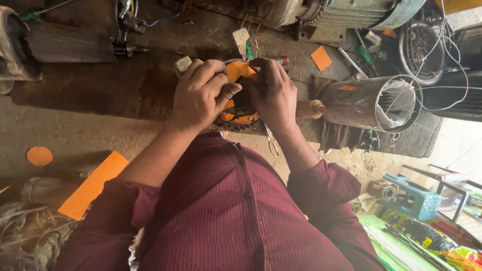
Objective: The person cuts an orange paper strip into a fringe with scissors, wraps the fringed paper around a motor stator gear, taps it into place with a hammer, and fits a metal flange onto an electric motor housing on the workbench.
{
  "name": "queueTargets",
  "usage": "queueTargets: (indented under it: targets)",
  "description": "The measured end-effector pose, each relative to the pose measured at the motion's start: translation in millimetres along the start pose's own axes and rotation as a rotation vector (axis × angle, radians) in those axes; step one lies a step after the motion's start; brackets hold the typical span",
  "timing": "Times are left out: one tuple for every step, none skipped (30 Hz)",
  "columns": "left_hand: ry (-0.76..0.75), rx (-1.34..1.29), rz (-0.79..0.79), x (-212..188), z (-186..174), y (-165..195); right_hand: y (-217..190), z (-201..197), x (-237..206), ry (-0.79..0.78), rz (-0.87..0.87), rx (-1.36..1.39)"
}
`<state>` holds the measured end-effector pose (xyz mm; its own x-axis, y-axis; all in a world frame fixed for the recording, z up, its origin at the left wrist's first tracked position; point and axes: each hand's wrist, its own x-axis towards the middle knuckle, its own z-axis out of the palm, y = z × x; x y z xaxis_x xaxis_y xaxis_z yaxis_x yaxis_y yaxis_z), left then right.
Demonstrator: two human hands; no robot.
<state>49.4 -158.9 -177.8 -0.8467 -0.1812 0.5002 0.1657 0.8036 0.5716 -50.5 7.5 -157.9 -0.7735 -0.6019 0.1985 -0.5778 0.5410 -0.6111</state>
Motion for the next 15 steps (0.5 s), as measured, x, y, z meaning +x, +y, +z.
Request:
queueTargets:
  targets:
    - [-0.022,-0.024,0.003,0,-2,-1,2,-1,1,0.016,-0.015,-0.003]
    - [-0.045,-0.049,0.002,0,-5,-1,4,-3,2,0.027,-0.031,-0.006]
    - [-0.064,-0.08,0.017,0,-11,-2,6,-6,2,-0.03,-0.013,0.025]
    - [-0.081,-0.11,0.036,0,-19,-3,10,-12,3,-0.082,0.001,0.057]
    - [-0.098,-0.138,0.057,1,-27,-3,14,-18,3,-0.133,0.015,0.091]
    - [-0.123,-0.209,0.04,1,-36,-3,18,-25,2,-0.178,0.14,0.227]
    - [-0.149,-0.28,0.023,0,-45,-3,21,-33,-1,-0.223,0.265,0.365]
    - [-0.174,-0.352,0.009,0,-52,-2,24,-40,-5,-0.265,0.388,0.5]
    - [-0.146,-0.271,0.078,-1,-57,-2,27,-47,-10,-0.218,0.308,0.513]
    - [-0.116,-0.189,0.147,-2,-60,-1,27,-53,-19,-0.173,0.225,0.523]
    - [-0.083,-0.106,0.214,-3,-61,-1,28,-57,-27,-0.131,0.14,0.532]
    - [-0.085,-0.112,0.223,-5,-61,-1,28,-60,-34,-0.1,0.037,0.401]
    - [-0.09,-0.117,0.233,-7,-58,-1,27,-60,-42,-0.07,-0.065,0.27]
    - [-0.095,-0.121,0.244,-9,-56,-1,26,-60,-47,-0.037,-0.166,0.14]
    - [-0.108,-0.111,0.274,-11,-53,-1,25,-58,-51,-0.058,-0.231,0.12]
